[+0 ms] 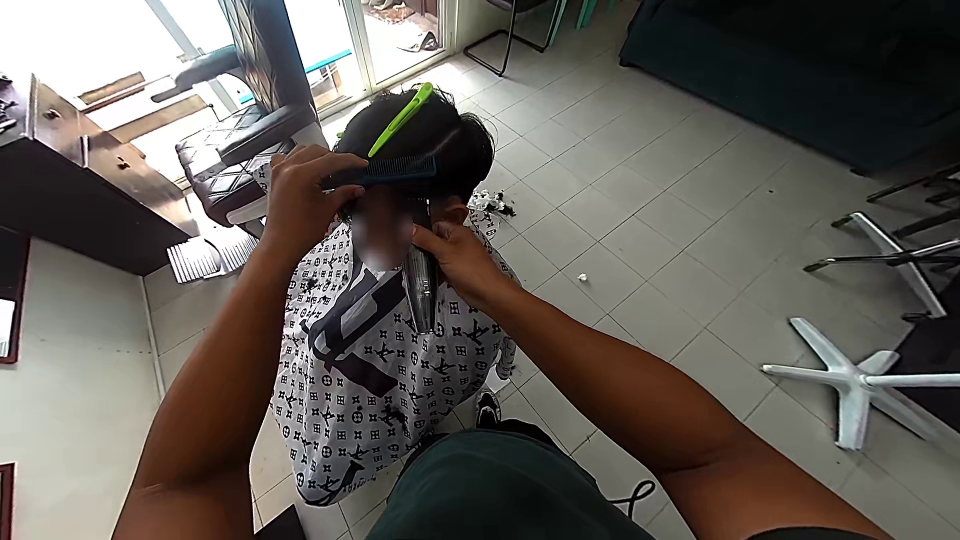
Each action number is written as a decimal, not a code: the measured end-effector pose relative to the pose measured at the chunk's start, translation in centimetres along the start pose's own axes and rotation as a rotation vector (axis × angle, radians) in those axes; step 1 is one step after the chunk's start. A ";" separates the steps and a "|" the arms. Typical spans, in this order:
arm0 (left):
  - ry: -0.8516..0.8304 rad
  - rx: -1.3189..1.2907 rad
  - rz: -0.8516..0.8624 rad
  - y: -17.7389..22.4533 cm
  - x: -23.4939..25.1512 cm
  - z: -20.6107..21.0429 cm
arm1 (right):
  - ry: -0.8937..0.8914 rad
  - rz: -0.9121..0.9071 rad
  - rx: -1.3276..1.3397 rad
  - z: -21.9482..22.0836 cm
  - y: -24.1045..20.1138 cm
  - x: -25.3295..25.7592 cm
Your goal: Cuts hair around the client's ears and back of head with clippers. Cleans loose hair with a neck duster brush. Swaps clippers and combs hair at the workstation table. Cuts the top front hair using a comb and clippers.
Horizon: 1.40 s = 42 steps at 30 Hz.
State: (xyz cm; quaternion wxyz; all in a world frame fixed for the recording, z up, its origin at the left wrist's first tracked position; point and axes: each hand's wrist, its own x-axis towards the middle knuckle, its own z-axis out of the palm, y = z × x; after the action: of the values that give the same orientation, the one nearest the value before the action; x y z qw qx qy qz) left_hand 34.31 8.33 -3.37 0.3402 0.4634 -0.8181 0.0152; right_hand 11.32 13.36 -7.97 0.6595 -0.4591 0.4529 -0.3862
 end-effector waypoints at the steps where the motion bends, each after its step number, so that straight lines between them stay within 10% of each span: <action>1: -0.002 -0.004 -0.004 0.0 0.0 0.0 | 0.024 -0.060 -0.037 0.4 0.0 0.1; 8: -0.009 -0.044 -0.035 0.0 0.0 -0.4 | -0.100 0.209 0.222 1.6 0.2 -0.9; 17: -0.024 -0.018 -0.032 -0.6 0.2 -0.5 | -0.067 0.191 0.183 2.0 0.1 0.2; 22: -0.033 -0.035 -0.045 -0.7 0.0 -0.4 | 0.054 -0.115 -0.002 2.5 0.4 0.9; 27: -0.005 -0.033 -0.015 -0.5 0.0 -0.4 | -0.027 0.148 0.077 1.8 0.4 0.4; 32: -0.038 -0.020 -0.055 -0.4 0.0 -0.3 | 0.002 -0.131 -0.046 1.8 0.4 0.7; 36: -0.012 -0.022 -0.025 0.2 0.2 -0.5 | -0.096 0.185 0.068 0.5 0.4 -0.3; 42: -0.032 -0.018 -0.052 0.5 0.4 -0.1 | 0.006 -0.046 -0.004 0.2 -0.1 -0.1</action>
State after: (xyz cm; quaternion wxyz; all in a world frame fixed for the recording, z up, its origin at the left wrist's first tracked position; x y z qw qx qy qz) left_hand 33.81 8.35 -2.93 0.3315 0.4817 -0.8112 -0.0086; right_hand 11.45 13.49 -7.84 0.6483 -0.4693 0.4450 -0.4018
